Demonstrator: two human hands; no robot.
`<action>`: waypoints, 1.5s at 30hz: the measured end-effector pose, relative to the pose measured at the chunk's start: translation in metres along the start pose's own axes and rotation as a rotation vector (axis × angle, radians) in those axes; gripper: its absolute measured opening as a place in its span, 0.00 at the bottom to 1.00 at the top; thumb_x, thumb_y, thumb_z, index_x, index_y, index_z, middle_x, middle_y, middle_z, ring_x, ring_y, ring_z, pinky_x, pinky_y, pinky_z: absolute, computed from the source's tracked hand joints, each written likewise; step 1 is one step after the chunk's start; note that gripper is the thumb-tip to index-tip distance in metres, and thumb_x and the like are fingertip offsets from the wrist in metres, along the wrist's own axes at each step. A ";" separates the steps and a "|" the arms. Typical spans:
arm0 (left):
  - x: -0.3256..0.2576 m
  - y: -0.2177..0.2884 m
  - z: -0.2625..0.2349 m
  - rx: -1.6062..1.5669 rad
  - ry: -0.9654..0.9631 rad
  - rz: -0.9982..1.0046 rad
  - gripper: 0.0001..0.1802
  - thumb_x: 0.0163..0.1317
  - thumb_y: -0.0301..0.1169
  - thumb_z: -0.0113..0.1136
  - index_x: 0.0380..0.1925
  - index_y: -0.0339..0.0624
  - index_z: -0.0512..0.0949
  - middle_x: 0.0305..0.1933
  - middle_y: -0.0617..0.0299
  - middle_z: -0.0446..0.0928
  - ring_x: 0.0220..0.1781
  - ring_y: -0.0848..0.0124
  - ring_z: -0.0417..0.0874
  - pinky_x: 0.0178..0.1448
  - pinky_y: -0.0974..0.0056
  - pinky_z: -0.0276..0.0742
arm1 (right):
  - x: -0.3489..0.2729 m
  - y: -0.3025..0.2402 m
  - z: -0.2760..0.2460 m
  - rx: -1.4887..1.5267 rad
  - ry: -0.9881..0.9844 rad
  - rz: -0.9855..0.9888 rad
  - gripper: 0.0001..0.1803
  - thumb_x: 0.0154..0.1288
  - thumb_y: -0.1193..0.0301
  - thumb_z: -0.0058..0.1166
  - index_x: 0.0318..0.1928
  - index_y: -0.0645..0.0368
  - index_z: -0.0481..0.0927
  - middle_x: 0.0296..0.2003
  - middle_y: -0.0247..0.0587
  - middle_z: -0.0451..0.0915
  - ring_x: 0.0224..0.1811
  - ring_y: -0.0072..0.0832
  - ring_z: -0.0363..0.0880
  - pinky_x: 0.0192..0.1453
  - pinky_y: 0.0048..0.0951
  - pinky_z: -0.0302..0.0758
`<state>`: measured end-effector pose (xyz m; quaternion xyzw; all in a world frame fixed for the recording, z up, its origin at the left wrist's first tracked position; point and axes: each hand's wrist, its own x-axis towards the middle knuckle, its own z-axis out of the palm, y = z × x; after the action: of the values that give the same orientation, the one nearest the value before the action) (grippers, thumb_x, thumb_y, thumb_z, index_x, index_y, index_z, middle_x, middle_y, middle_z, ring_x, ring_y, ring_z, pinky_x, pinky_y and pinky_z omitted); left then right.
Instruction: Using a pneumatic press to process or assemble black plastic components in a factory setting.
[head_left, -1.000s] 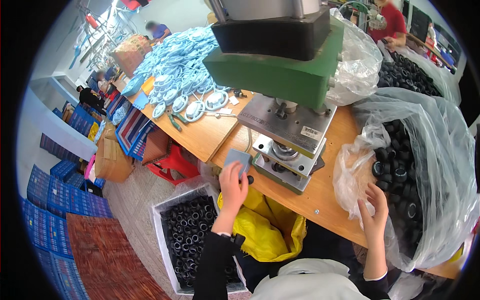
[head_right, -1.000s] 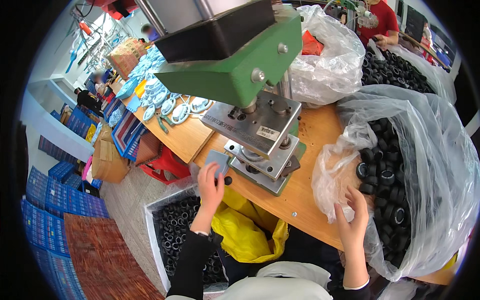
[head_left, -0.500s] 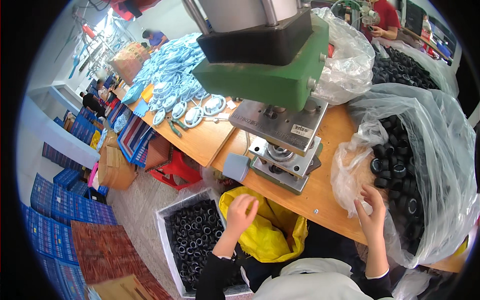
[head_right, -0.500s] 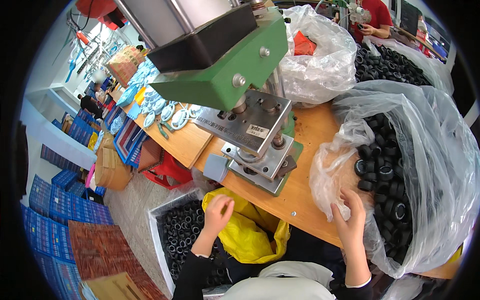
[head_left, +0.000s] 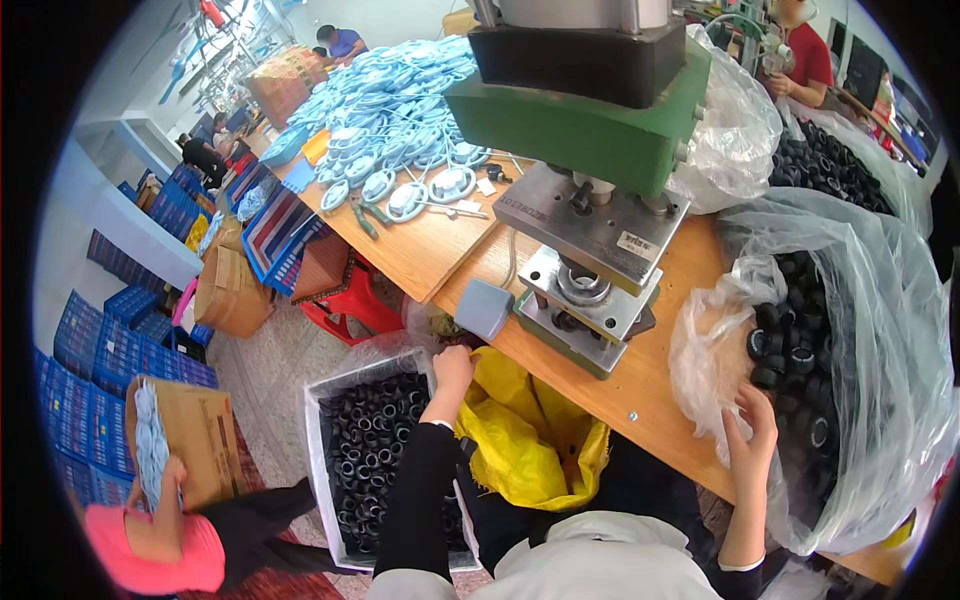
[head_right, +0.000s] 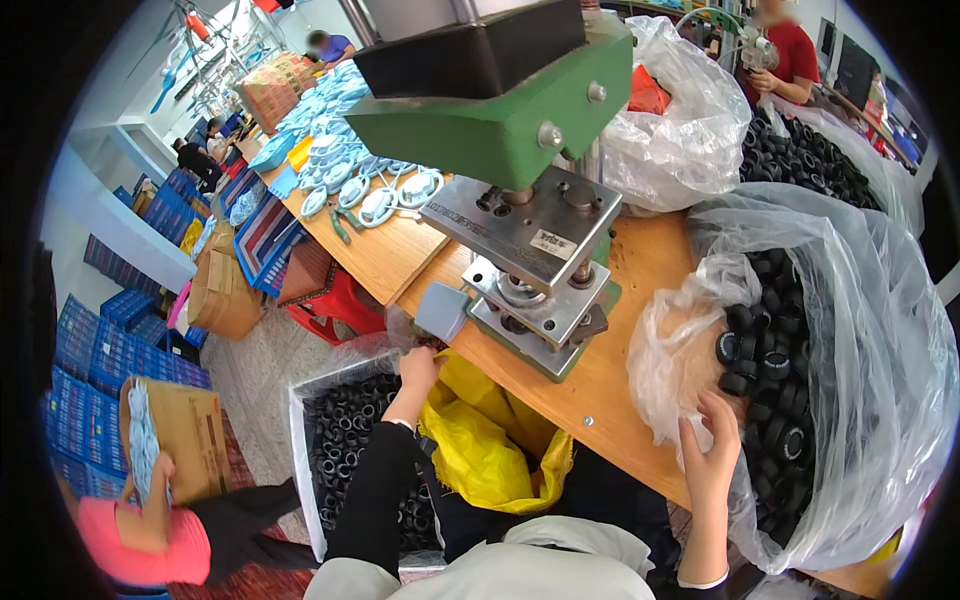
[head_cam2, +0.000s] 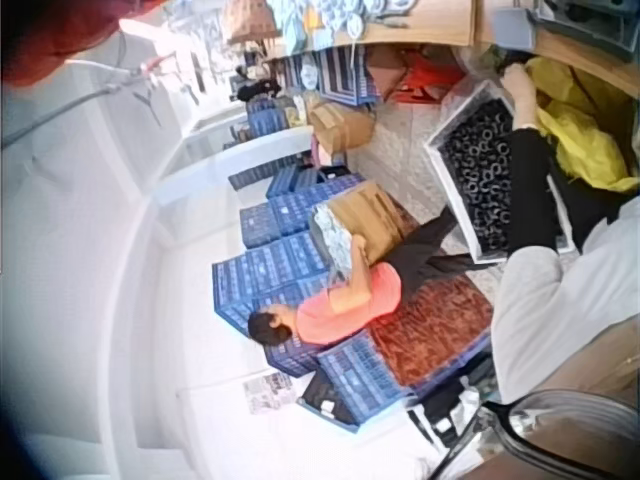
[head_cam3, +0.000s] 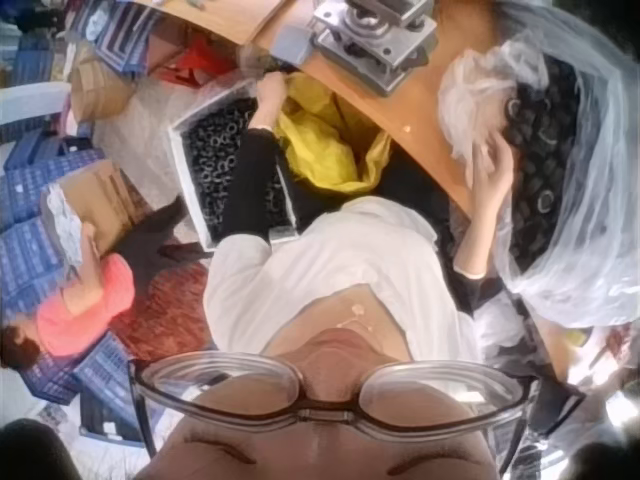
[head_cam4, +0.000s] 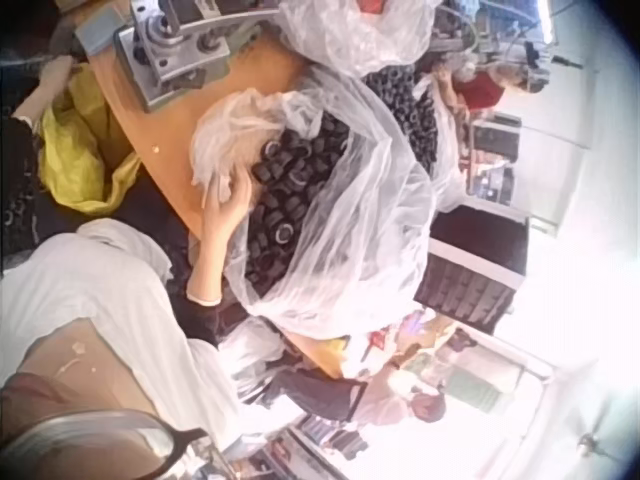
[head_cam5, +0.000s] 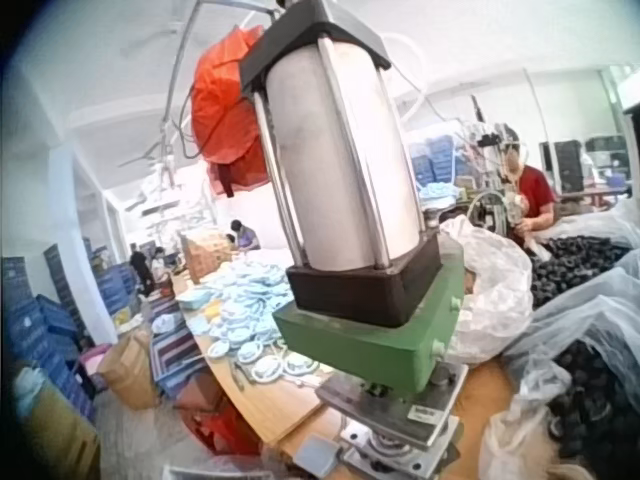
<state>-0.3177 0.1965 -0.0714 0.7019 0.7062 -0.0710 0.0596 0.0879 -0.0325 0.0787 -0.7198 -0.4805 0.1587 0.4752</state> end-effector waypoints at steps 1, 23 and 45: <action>0.004 -0.001 0.000 -0.061 0.118 0.036 0.17 0.50 0.44 0.64 0.38 0.47 0.82 0.35 0.55 0.81 0.43 0.56 0.81 0.47 0.49 0.71 | -0.001 0.004 -0.002 -0.001 -0.005 -0.012 0.20 0.53 0.80 0.58 0.50 0.64 0.75 0.48 0.44 0.76 0.46 0.32 0.78 0.49 0.29 0.73; -0.086 0.003 -0.036 -0.500 0.654 0.306 0.21 0.45 0.32 0.66 0.40 0.38 0.73 0.43 0.51 0.74 0.46 0.52 0.74 0.50 0.53 0.70 | -0.005 -0.095 -0.022 0.895 -0.682 -0.512 0.26 0.50 0.76 0.55 0.54 0.65 0.70 0.46 0.54 0.75 0.47 0.38 0.77 0.51 0.32 0.73; -0.109 0.149 0.089 -0.786 -0.736 0.215 0.52 0.49 0.66 0.56 0.55 0.22 0.67 0.44 0.45 0.76 0.44 0.61 0.76 0.48 0.61 0.71 | 0.001 -0.199 -0.024 1.580 -1.065 -0.866 0.10 0.65 0.69 0.47 0.38 0.63 0.74 0.28 0.47 0.77 0.21 0.34 0.75 0.26 0.32 0.73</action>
<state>-0.1689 0.0737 -0.1415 0.6239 0.5362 -0.0364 0.5673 -0.0033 -0.0273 0.2574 0.1922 -0.6040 0.5404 0.5533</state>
